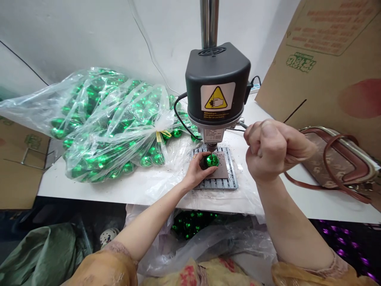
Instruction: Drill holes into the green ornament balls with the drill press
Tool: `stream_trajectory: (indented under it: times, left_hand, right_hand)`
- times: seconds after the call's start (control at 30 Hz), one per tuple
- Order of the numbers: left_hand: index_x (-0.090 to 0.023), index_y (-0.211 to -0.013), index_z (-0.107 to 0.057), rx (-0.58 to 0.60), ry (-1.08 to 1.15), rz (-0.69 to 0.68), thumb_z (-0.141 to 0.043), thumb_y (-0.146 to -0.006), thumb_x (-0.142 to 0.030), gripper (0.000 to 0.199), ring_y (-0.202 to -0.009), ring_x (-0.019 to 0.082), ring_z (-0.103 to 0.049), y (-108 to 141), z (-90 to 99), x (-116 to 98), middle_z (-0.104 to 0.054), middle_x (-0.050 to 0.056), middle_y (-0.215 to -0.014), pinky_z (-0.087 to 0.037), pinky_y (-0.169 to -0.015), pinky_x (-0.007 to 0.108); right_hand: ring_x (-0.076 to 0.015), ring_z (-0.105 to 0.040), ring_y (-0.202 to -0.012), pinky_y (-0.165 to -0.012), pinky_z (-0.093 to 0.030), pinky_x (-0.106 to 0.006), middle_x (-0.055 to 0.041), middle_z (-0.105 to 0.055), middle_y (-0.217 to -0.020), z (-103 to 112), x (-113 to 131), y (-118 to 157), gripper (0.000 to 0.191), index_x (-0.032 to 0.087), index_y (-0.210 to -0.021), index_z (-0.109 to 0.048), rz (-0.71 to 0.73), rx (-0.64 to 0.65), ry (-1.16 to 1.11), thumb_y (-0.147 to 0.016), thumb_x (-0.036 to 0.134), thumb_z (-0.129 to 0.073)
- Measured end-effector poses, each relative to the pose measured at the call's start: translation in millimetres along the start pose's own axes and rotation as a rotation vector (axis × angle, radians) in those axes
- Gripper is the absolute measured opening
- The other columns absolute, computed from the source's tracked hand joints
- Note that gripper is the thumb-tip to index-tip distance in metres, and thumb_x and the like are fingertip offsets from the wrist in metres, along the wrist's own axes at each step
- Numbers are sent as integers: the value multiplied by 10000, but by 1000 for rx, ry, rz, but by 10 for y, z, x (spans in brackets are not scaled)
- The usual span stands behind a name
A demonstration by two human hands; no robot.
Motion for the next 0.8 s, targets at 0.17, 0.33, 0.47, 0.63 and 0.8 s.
stream_trajectory:
  times: [0.17, 0.33, 0.47, 0.63, 0.8]
  left_hand:
    - [-208, -1178, -601, 1, 4, -12, -838, -706, -363, 551, -1142, 277, -601, -1, -1, -11, -638, 95, -1182, -469, -1027, 443]
    - [-204, -1171, -590, 3, -13, -36, -829, -717, -373, 540, -1133, 270, -603, -2, 0, -12, -645, 93, -1170, -464, -1021, 436]
    - [-206, -1167, -592, 2, -33, -28, -828, -715, -370, 536, -1128, 268, -602, -2, -1, -10, -642, 90, -1167, -460, -1017, 436]
    - [-215, -1160, -599, -5, -35, -15, -834, -704, -354, 531, -1128, 269, -599, 5, 1, -32, -638, 84, -1165, -461, -1013, 434]
    - [-203, -1160, -591, -11, -37, -8, -829, -709, -342, 529, -1123, 268, -599, 14, -7, -74, -637, 89, -1163, -465, -1003, 425]
  right_hand:
    - [-28, -250, -404, -416, -198, -249, 56, -216, -458, 5, -33, 39, 505, 158, -520, -162, 114, -22, -30, -833, 167, -559]
    - [-29, -252, -400, -416, -230, -242, 61, -221, -460, 14, -65, 89, 472, 163, -526, -163, 174, 8, -60, -801, 111, -544]
    - [-31, -243, -400, -416, -256, -243, 59, -220, -467, 28, -83, 109, 449, 169, -532, -160, 211, 18, -94, -779, 98, -528]
    - [-30, -248, -393, -407, -260, -243, 57, -236, -473, 59, -108, 173, 429, 172, -537, -167, 276, 35, -88, -752, 80, -527]
    - [-28, -260, -387, -407, -255, -245, 56, -245, -454, 31, -31, 139, 452, 167, -509, -182, 238, 13, -56, -771, 96, -543]
Point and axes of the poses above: each hand's wrist, its own y-axis away from the middle knuckle, its own z-axis out of the back of the hand, x = y × z, the point moved 3 cm from there along -y, towards the middle knuckle
